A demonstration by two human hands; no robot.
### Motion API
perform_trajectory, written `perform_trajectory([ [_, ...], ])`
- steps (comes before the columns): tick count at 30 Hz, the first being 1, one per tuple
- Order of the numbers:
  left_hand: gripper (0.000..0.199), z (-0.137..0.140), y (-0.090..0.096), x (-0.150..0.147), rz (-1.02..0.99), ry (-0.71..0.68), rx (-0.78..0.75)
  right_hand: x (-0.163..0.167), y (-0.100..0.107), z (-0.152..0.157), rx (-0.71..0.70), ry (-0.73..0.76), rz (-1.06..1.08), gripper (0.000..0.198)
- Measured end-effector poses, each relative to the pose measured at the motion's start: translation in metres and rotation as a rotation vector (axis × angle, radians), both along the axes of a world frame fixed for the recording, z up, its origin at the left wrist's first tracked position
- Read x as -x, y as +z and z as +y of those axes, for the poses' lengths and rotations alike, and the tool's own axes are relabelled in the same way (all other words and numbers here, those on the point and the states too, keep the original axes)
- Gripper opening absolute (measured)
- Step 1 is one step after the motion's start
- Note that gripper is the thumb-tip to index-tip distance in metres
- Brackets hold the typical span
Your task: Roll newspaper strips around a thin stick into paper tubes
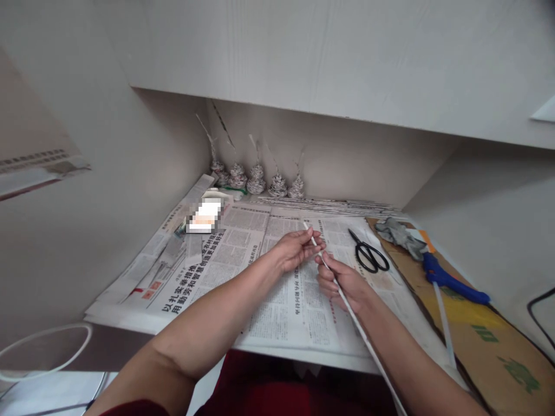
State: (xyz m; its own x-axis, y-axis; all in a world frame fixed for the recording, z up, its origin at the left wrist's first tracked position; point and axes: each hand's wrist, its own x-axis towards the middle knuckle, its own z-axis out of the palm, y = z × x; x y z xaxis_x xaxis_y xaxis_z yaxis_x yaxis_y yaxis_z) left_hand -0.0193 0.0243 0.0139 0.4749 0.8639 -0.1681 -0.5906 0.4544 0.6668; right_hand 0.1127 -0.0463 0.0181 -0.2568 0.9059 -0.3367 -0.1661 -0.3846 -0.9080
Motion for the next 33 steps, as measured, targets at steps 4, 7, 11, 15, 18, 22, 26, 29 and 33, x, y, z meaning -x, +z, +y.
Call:
perform_trajectory([
  [4, 0.018, 0.002, -0.001, 0.000, 0.018, 0.032, 0.010, -0.002, -0.004, -0.005, -0.192, -0.059, -0.298, 0.035],
  [7, 0.018, 0.001, -0.001, 0.000, 0.042, 0.055, 0.014, -0.005, -0.010, -0.010, -0.484, -0.127, -0.609, 0.030],
  [11, 0.017, 0.000, 0.001, -0.001, 0.016, 0.012, 0.022, -0.004, -0.010, -0.011, -0.284, -0.035, -0.334, 0.033],
  [15, 0.016, 0.001, 0.002, 0.001, -0.020, 0.050, 0.035, -0.001, -0.005, -0.008, 0.010, 0.091, 0.154, 0.034],
  [18, 0.016, 0.001, 0.002, 0.001, -0.003, 0.053, 0.006, 0.001, -0.006, -0.007, -0.012, 0.039, 0.071, 0.038],
  [22, 0.016, -0.002, 0.001, 0.000, 0.007, -0.027, -0.020, 0.003, -0.007, -0.005, -0.067, -0.045, -0.022, 0.035],
  [26, 0.015, -0.003, 0.002, 0.000, -0.026, -0.045, -0.010, 0.005, -0.003, -0.006, 0.024, 0.069, 0.228, 0.031],
  [29, 0.016, 0.000, 0.003, 0.004, -0.002, 0.006, -0.007, 0.002, -0.003, -0.013, -0.050, 0.040, 0.000, 0.034],
  [33, 0.018, 0.007, 0.002, 0.007, 0.041, 0.138, 0.023, -0.010, -0.008, -0.031, -0.408, -0.090, -0.590, 0.029],
])
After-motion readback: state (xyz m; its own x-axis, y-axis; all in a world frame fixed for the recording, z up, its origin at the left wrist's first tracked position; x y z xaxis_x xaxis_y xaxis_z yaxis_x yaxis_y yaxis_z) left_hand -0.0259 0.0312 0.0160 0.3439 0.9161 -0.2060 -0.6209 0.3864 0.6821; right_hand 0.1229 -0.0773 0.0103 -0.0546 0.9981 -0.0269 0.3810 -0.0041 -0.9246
